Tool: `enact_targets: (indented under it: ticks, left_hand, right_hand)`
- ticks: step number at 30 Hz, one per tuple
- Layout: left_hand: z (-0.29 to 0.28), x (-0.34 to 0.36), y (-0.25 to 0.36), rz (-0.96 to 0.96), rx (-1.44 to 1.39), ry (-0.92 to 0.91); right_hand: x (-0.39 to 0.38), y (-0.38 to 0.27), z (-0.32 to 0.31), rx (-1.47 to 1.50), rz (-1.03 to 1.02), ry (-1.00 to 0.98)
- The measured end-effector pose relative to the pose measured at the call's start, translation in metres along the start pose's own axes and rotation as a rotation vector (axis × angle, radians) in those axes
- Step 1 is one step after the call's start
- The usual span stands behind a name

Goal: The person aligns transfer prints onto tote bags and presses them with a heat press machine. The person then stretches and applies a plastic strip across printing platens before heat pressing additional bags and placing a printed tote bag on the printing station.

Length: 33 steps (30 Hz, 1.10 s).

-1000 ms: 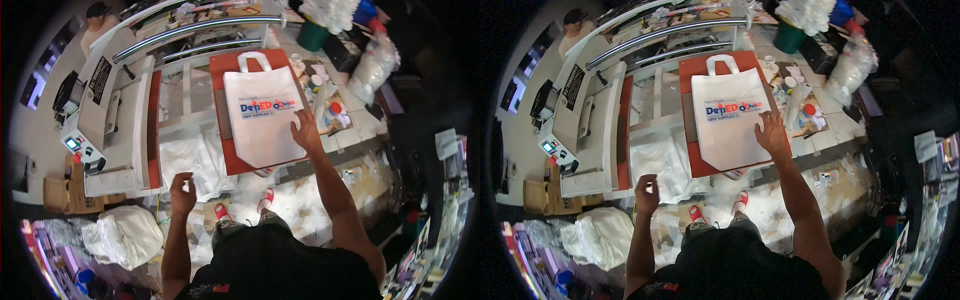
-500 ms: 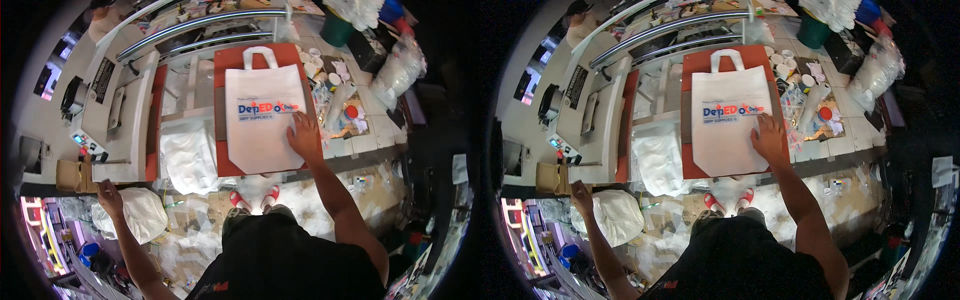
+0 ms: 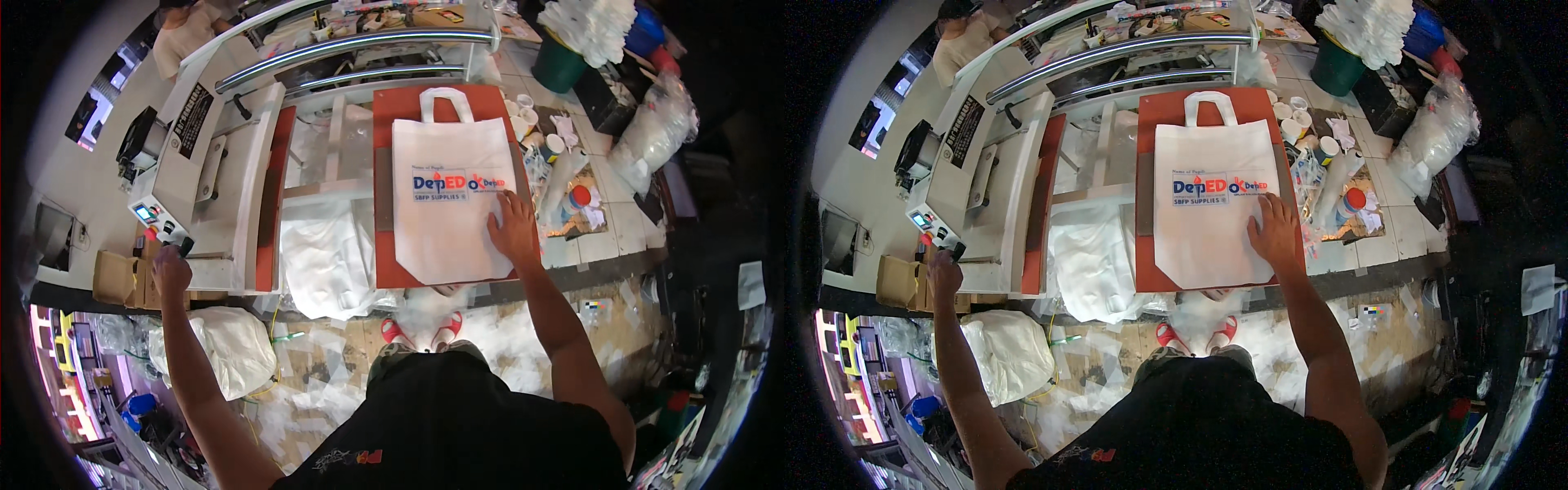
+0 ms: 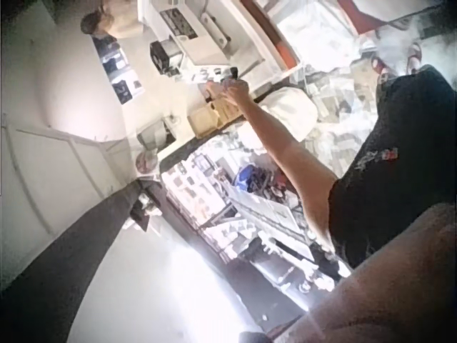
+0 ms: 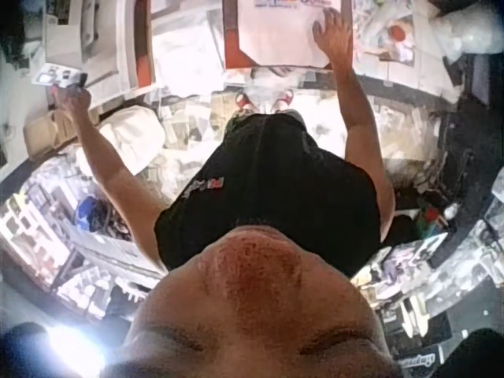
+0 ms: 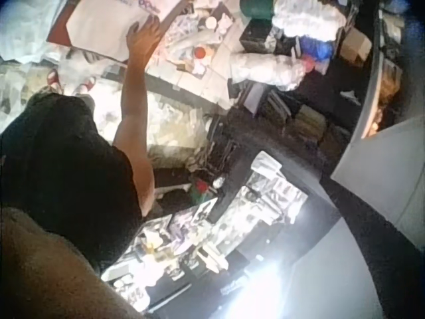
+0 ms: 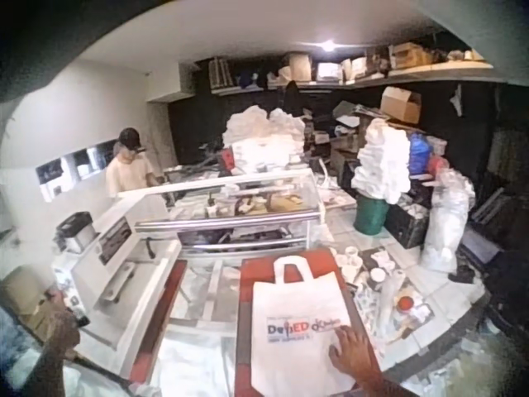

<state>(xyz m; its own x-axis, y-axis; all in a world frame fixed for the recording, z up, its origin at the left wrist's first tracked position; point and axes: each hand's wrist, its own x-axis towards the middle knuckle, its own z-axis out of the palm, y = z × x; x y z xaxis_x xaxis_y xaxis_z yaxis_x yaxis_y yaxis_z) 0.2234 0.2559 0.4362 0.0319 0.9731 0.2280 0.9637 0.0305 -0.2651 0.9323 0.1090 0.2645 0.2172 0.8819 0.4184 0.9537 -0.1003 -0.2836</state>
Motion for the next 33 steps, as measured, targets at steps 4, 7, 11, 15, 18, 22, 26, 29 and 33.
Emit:
enact_targets:
  ticks: [4,7,11,15,18,22,26,29,33]
  left_hand:
    - [-0.008,0.007,0.026,0.027,-0.005,-0.008]
    - [-0.025,0.000,0.043,0.008,-0.005,-0.077]
    - [-0.034,-0.018,0.063,0.190,-0.118,0.130]
    - [-0.049,-0.027,0.128,0.308,-0.230,0.174]
    - [-0.039,-0.037,0.170,0.443,-0.428,0.326]
    - [-0.067,-0.061,0.250,0.399,-0.458,0.268]
    - [-0.089,-0.079,0.318,0.415,-0.530,0.291]
    - [-0.103,-0.095,0.366,0.413,-0.568,0.287]
    - [-0.121,-0.110,0.425,0.422,-0.590,0.288]
  right_hand:
    - [0.000,-0.001,-0.003,-0.021,0.001,0.033]
    - [-0.002,-0.005,-0.008,-0.026,-0.007,0.022]
    - [-0.008,-0.008,-0.012,-0.034,-0.008,0.037]
    - [0.002,0.001,-0.008,-0.004,0.026,0.017]
    - [-0.001,0.004,-0.001,0.030,0.019,0.011]
    - [-0.004,0.008,-0.008,0.068,0.020,0.002]
    - [-0.002,0.012,-0.010,0.152,0.053,-0.022]
    - [-0.003,0.020,-0.006,0.232,0.087,-0.025]
    - [0.003,0.042,-0.006,0.291,0.079,-0.046]
